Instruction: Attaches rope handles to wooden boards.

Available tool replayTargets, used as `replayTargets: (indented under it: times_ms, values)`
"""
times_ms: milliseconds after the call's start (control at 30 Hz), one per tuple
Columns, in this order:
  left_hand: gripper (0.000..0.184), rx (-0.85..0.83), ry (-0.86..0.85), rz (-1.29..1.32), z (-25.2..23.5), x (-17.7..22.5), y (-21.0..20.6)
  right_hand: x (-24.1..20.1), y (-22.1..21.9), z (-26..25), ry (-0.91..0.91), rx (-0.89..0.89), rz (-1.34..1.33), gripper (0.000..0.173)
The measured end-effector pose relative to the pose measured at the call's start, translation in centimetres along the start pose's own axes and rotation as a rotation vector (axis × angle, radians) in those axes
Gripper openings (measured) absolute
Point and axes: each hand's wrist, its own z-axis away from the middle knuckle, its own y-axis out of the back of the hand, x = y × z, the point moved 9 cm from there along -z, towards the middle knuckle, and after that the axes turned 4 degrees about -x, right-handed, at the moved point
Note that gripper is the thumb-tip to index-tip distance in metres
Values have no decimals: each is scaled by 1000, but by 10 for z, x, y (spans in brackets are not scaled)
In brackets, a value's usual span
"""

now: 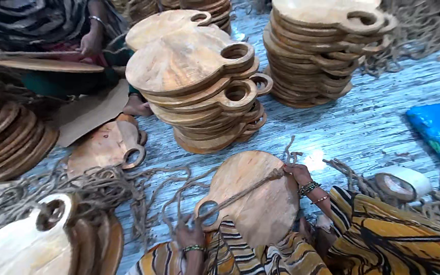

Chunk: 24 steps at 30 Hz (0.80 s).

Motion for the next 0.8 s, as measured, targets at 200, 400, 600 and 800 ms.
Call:
replayTargets:
  times_ms: [200,400,600,800]
  values:
    - [39,-340,-473,-200,18,128,-80,-5,-4,0,55,-54,-11,14]
    - [54,-844,-563,-410,47,177,-192,-8,-7,-1,55,-112,40,14]
    - [41,-883,-598,-319,47,195,-211,-11,-6,-3,95,-141,156,20]
    - [42,-845,-532,-24,33,184,-211,-28,2,18,134,-6,304,40]
